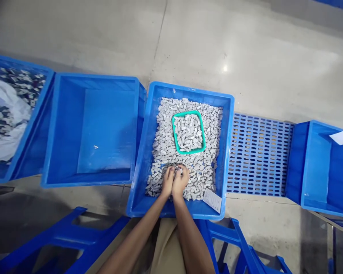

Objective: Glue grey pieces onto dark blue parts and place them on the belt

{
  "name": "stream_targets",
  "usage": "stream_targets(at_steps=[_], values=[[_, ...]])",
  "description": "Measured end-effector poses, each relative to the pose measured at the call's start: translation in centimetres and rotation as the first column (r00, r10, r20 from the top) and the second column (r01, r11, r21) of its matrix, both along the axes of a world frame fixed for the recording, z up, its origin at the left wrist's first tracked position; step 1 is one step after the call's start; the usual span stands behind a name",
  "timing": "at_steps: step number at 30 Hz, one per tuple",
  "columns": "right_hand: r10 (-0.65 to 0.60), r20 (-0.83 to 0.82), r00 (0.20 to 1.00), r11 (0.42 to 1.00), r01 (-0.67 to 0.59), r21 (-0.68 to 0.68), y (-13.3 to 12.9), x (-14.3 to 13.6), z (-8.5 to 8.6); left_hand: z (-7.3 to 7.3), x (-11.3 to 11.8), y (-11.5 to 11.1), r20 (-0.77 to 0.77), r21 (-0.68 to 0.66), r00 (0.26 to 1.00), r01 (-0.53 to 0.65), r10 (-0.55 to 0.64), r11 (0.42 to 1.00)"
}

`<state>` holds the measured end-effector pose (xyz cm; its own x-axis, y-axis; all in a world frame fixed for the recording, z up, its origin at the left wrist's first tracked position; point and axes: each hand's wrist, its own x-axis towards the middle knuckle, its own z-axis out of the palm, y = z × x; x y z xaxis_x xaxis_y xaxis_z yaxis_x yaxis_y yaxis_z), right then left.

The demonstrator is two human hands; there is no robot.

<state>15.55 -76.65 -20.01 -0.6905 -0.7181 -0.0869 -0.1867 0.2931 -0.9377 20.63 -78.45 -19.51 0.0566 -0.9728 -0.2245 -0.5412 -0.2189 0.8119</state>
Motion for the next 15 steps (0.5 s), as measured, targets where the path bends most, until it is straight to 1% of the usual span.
stream_targets(at_steps=[2, 4, 6, 8, 10, 12, 13, 15], values=[[0.030, -0.008, 1.000, 0.995, -0.031, -0.092, -0.3, -1.6, 2.1, 1.9, -1.5, -0.3, -0.102, -0.059, 0.995, -0.006, -0.001, 0.998], [0.054, -0.043, 0.998, 0.983, -0.061, -0.175, -1.9, -3.5, 4.3, 4.2, -3.2, -1.9, -0.183, -0.130, 0.983, -0.005, -0.019, 0.992], [0.070, -0.092, 0.993, 0.967, -0.090, -0.240, -4.9, -5.5, 6.3, 6.6, -5.1, -5.1, -0.242, -0.191, 0.969, 0.003, -0.050, 0.982], [0.077, -0.138, 0.987, 0.953, -0.114, -0.280, -8.6, -7.3, 7.8, 8.5, -7.0, -9.4, -0.286, -0.224, 0.956, 0.000, -0.066, 0.975], [0.083, -0.175, 0.981, 0.946, -0.133, -0.296, -12.0, -8.8, 8.7, 10.0, -8.5, -13.5, -0.323, -0.210, 0.943, 0.006, -0.076, 0.978], [0.116, -0.206, 0.972, 0.940, -0.175, -0.295, -14.0, -9.9, 9.1, 11.0, -9.0, -16.3, -0.342, -0.169, 0.933, 0.053, -0.109, 0.984], [0.144, -0.223, 0.964, 0.934, -0.207, -0.292, -14.4, -10.4, 9.2, 11.5, -8.7, -17.0, -0.345, -0.148, 0.929, 0.088, -0.135, 0.985], [0.214, -0.260, 0.941, 0.914, -0.287, -0.286, -14.1, -11.3, 9.1, 12.0, -7.4, -17.2, -0.339, -0.117, 0.920, 0.166, -0.197, 0.979]])
